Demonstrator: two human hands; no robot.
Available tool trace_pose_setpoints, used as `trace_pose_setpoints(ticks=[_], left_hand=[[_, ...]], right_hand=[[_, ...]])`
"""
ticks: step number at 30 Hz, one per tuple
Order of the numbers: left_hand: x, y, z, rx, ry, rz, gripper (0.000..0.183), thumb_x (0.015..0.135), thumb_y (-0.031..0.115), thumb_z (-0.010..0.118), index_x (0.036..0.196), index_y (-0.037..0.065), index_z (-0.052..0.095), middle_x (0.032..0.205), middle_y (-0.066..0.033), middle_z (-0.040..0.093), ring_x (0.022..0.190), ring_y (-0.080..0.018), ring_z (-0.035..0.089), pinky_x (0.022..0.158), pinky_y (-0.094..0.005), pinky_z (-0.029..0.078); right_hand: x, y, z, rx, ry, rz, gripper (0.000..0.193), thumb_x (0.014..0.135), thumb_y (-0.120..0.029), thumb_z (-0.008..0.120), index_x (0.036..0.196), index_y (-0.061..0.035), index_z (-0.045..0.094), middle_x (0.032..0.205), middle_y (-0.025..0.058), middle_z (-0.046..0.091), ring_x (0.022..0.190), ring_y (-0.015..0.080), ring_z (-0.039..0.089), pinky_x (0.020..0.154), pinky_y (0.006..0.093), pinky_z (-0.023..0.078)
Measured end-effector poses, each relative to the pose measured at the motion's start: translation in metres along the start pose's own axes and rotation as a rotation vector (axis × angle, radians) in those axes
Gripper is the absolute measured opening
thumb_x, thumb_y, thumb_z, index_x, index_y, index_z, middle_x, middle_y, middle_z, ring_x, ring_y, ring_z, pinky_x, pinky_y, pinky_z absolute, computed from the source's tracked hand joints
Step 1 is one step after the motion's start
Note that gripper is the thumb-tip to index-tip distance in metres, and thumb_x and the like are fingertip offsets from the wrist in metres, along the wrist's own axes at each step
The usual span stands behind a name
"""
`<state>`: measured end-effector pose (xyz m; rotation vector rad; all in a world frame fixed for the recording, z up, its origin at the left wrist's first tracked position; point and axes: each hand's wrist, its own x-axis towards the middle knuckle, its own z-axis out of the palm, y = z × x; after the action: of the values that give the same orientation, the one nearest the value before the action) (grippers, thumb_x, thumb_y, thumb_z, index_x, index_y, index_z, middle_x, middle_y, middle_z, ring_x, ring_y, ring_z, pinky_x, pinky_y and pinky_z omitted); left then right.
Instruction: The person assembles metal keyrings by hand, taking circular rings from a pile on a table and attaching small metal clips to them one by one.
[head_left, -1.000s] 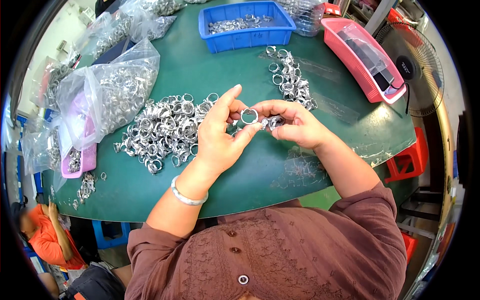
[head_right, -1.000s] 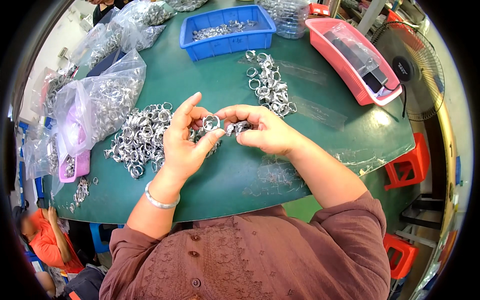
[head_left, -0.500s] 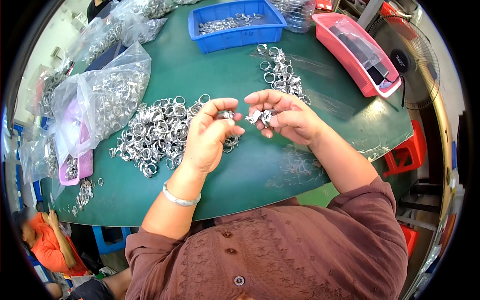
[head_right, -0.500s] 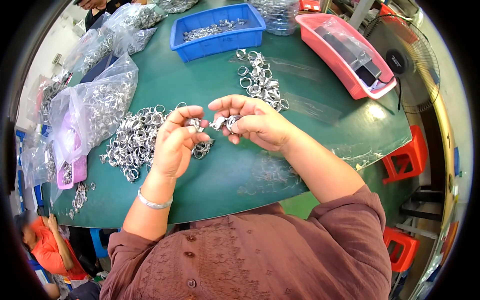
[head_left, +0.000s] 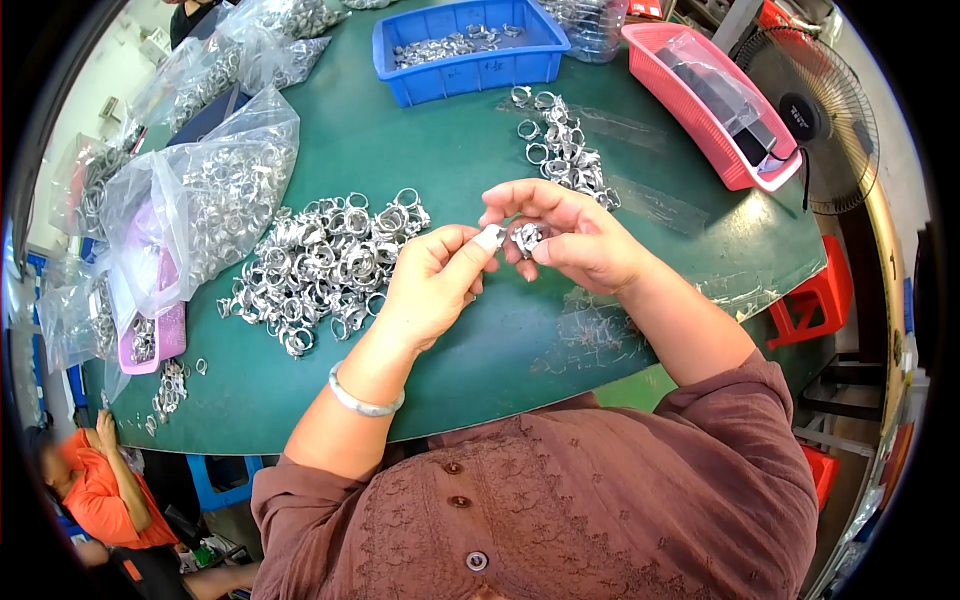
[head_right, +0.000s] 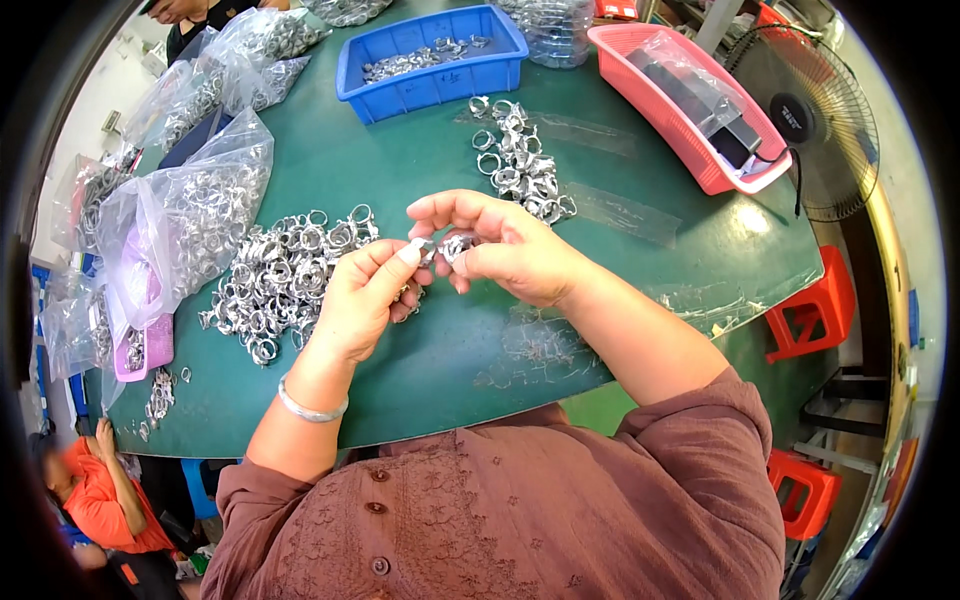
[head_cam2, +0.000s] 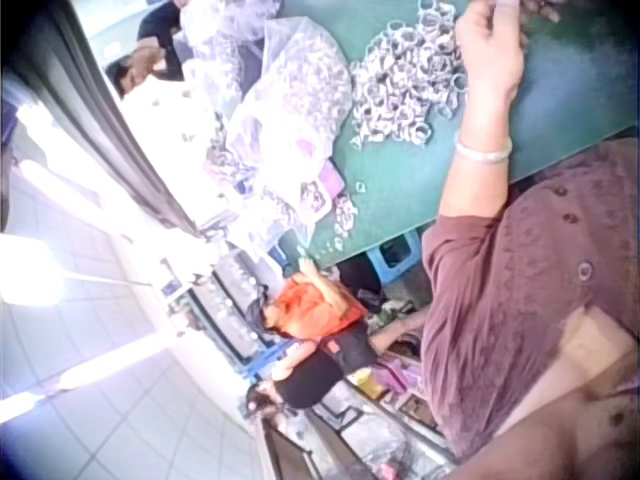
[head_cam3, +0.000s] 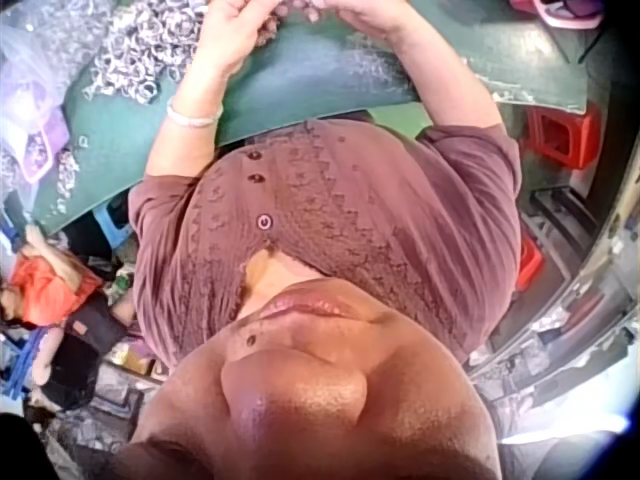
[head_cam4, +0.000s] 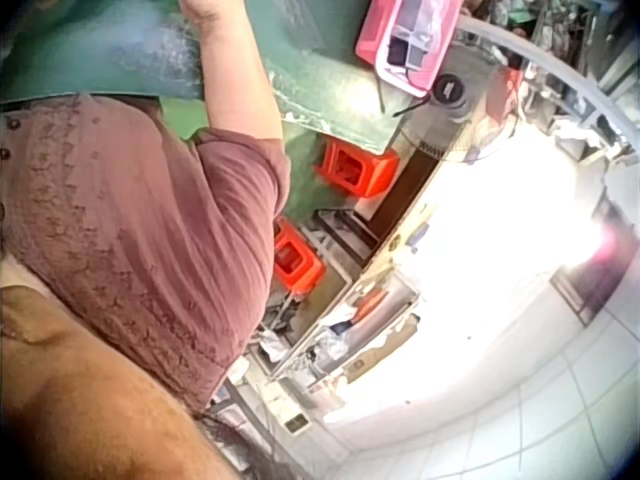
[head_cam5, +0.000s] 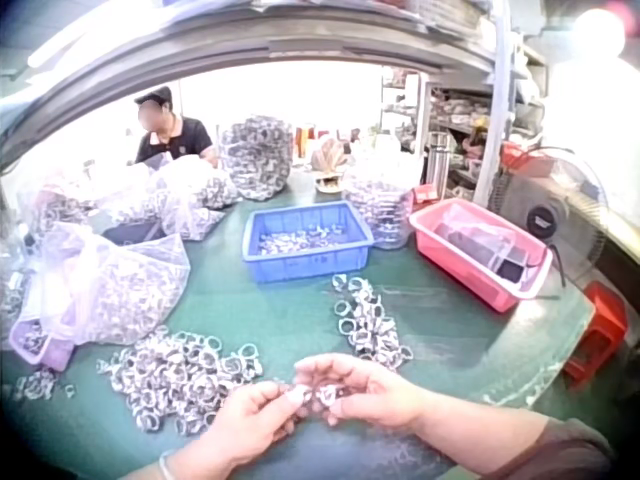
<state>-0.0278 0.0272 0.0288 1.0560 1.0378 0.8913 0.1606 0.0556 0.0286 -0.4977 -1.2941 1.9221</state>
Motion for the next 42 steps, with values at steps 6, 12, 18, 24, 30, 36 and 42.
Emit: trace_pose_setpoints(ticks=[6, 12, 18, 24, 30, 36, 42], left_hand=[[0.001, 0.006, -0.01, -0.187, -0.084, -0.035, 0.025, 0.091, 0.027, 0.051, 0.094, 0.004, 0.06, 0.077, -0.0033, 0.058, 0.06, -0.0069, 0.048, 0.05, -0.0186, 0.039], [0.005, 0.007, -0.015, -0.367, -0.142, -0.073, 0.033, 0.092, 0.032, 0.047, 0.096, 0.001, 0.058, 0.079, -0.0077, 0.058, 0.061, -0.0116, 0.049, 0.048, -0.0211, 0.038], [0.007, 0.001, -0.023, -0.559, -0.268, -0.108, 0.037, 0.093, 0.033, 0.041, 0.096, -0.001, 0.056, 0.08, -0.0085, 0.057, 0.062, -0.0135, 0.049, 0.05, -0.0232, 0.04], [0.007, -0.003, -0.026, -0.642, -0.405, -0.117, 0.043, 0.094, 0.036, 0.035, 0.095, -0.001, 0.055, 0.081, -0.0101, 0.057, 0.064, -0.0146, 0.05, 0.049, -0.0228, 0.038], [0.011, -0.006, -0.027, -0.711, -0.468, -0.064, 0.042, 0.091, 0.034, 0.037, 0.102, -0.004, 0.053, 0.088, -0.0164, 0.056, 0.065, -0.0174, 0.049, 0.047, -0.0221, 0.038], [0.011, 0.005, -0.019, -0.715, -0.414, 0.0, 0.038, 0.088, 0.031, 0.041, 0.105, -0.001, 0.054, 0.095, -0.0158, 0.059, 0.073, -0.0186, 0.055, 0.052, -0.0236, 0.043], [-0.001, 0.005, -0.009, 0.009, -0.021, 0.186, 0.026, 0.079, 0.011, 0.064, 0.104, 0.005, 0.059, 0.093, -0.0093, 0.063, 0.076, -0.0117, 0.057, 0.061, -0.0235, 0.046]], right_hand=[[0.0, -0.003, -0.002, 0.04, 0.026, -0.015, 0.05, 0.072, 0.001, 0.05, 0.122, 0.0017, 0.045, 0.111, 0.0099, 0.051, 0.084, 0.015, 0.052, 0.067, 0.0257, 0.046], [0.0, -0.003, -0.002, 0.008, 0.031, -0.012, 0.047, 0.073, 0.001, 0.051, 0.119, 0.0029, 0.048, 0.111, 0.0086, 0.053, 0.083, 0.0135, 0.053, 0.066, 0.0253, 0.045], [-0.002, -0.006, 0.001, -0.12, -0.033, -0.01, 0.051, 0.071, -0.005, 0.055, 0.121, 0.0033, 0.048, 0.115, 0.0087, 0.049, 0.086, 0.0153, 0.051, 0.068, 0.0264, 0.044], [-0.004, -0.005, 0.002, -0.229, -0.095, -0.078, 0.05, 0.072, -0.002, 0.053, 0.121, 0.0028, 0.049, 0.117, 0.0079, 0.046, 0.086, 0.015, 0.05, 0.068, 0.0253, 0.043], [-0.004, -0.004, 0.002, -0.175, -0.07, -0.062, 0.053, 0.072, -0.002, 0.052, 0.124, 0.0016, 0.045, 0.116, 0.0074, 0.047, 0.087, 0.0142, 0.05, 0.07, 0.0263, 0.043], [-0.001, -0.004, -0.005, -0.114, -0.08, -0.066, 0.058, 0.072, 0.0, 0.055, 0.128, -0.0029, 0.041, 0.118, 0.0044, 0.048, 0.095, 0.0132, 0.049, 0.078, 0.0273, 0.045], [0.002, -0.002, 0.006, -0.106, -0.046, -0.007, 0.067, 0.07, -0.009, 0.061, 0.131, -0.0034, 0.035, 0.123, 0.0085, 0.046, 0.102, 0.0172, 0.048, 0.081, 0.0317, 0.045]])
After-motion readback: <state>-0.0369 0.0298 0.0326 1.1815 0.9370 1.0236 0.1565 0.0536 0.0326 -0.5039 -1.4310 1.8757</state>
